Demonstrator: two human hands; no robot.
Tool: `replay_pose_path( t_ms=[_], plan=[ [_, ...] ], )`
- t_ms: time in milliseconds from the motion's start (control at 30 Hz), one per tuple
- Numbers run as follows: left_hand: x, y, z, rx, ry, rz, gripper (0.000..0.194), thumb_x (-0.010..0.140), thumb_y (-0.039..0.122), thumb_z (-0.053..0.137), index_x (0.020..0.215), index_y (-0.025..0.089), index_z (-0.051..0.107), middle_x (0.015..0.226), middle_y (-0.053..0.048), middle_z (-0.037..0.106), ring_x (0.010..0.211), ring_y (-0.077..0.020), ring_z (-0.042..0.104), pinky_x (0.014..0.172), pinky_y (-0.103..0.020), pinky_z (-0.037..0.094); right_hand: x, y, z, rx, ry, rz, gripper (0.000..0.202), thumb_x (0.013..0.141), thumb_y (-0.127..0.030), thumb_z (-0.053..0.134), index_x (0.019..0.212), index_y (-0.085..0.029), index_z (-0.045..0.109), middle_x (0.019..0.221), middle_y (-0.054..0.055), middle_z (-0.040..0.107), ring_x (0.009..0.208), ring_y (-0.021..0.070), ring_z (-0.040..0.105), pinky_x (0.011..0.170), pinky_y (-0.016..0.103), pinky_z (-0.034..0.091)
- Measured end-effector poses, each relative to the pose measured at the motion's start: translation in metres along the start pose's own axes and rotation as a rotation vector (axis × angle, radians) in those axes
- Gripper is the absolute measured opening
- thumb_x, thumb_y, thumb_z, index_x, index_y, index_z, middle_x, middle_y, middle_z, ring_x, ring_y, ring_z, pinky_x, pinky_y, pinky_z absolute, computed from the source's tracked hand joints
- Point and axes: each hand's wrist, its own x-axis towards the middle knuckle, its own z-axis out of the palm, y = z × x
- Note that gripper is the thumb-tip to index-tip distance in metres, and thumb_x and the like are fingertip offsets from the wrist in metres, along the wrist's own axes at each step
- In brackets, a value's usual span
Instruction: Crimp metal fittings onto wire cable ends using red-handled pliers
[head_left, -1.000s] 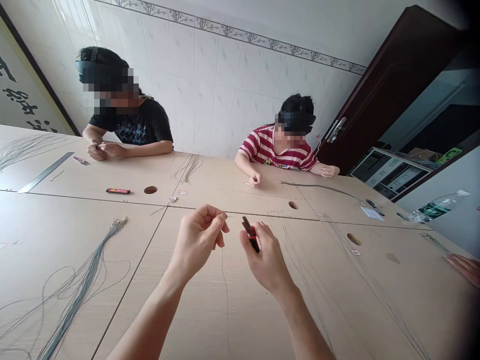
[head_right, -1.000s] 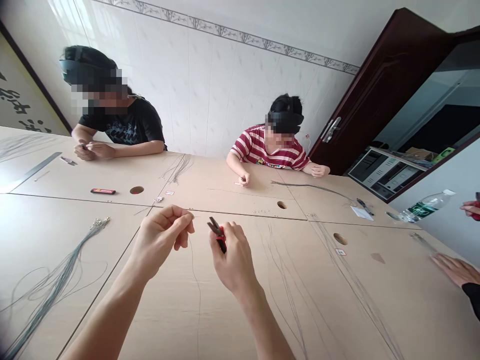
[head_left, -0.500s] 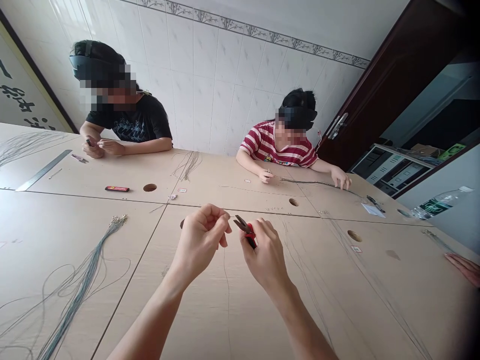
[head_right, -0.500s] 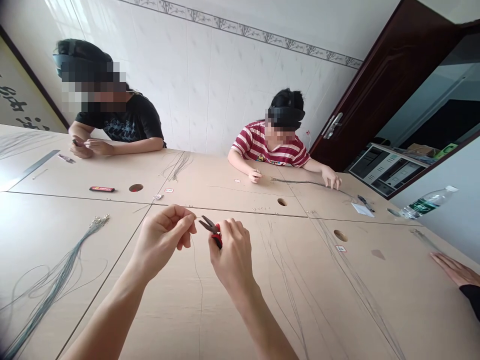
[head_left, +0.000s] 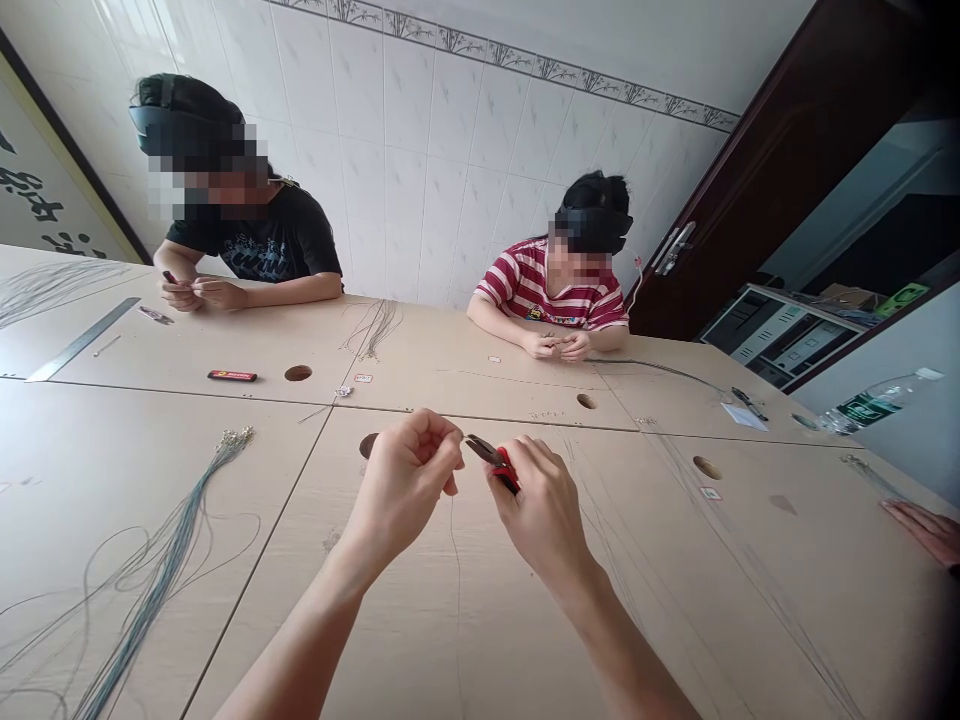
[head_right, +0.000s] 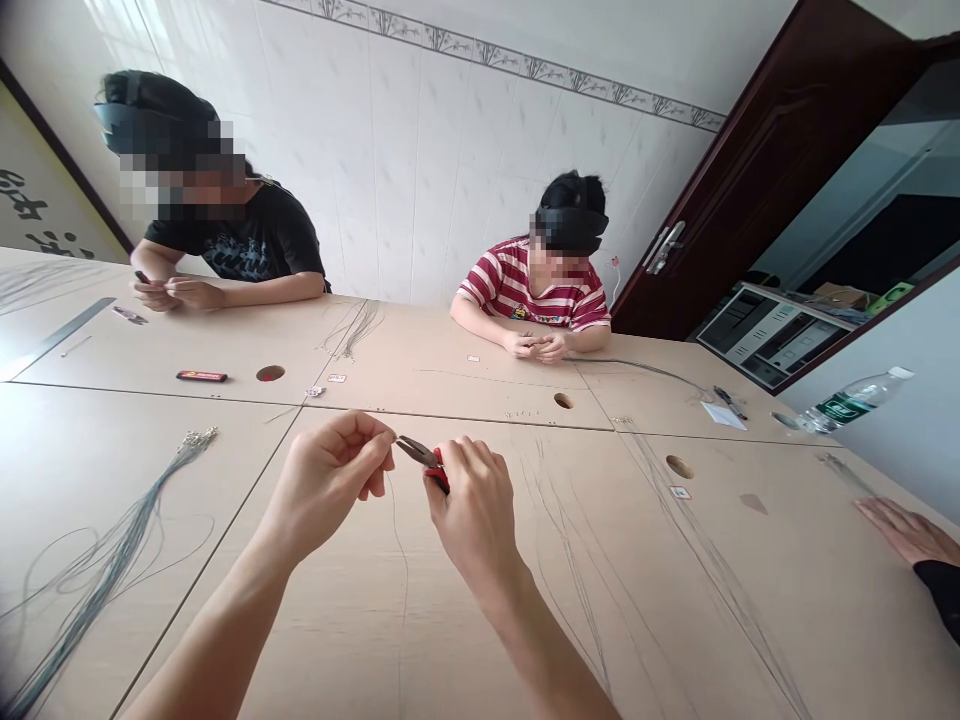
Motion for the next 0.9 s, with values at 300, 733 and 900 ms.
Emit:
replay_pose_path(
  t_ms=[300,733,900],
  plan=[
    [0.000,0.000,0.000,-0.001,-0.038,-0.023,0.014,0.084,0.026,0.056,0.072,0.018,0.056,0.063,0.002,0.061,0.049,-0.0100,0.056,0.046,-0.021,0.041,0.000,0.003,-0.003,-0.012,-0.024,0.003,0.025,0.087,-0.015,0.049,0.066,-0.022,0.037,0.061,-0.003,0.048,0.058,0.0144,0.043,0.054,0.026,0.031],
    [0.000,-0.001,-0.018,-0.085,-0.327,-0.010,0.016,0.085,0.031,0.062,0.094,0.018,0.066,0.073,0.002,0.061,0.056,-0.0095,0.058,0.052,-0.020,0.047,-0.004,0.004,-0.022,0.111,-0.132,0.060,0.031,0.092,-0.027,0.049,0.066,-0.022,0.034,0.058,-0.004,0.043,0.052,0.0120,0.037,0.048,0.025,0.029],
    [-0.001,-0.001,-0.023,0.033,-0.372,0.004,0.020,0.086,0.036,0.060,0.082,0.019,0.069,0.063,0.002,0.053,0.057,-0.0103,0.055,0.052,-0.020,0.042,-0.005,0.008,-0.029,0.061,-0.140,0.022,0.032,0.092,-0.027,0.051,0.065,-0.022,0.034,0.057,-0.004,0.044,0.051,0.0119,0.036,0.047,0.025,0.027]
  ],
)
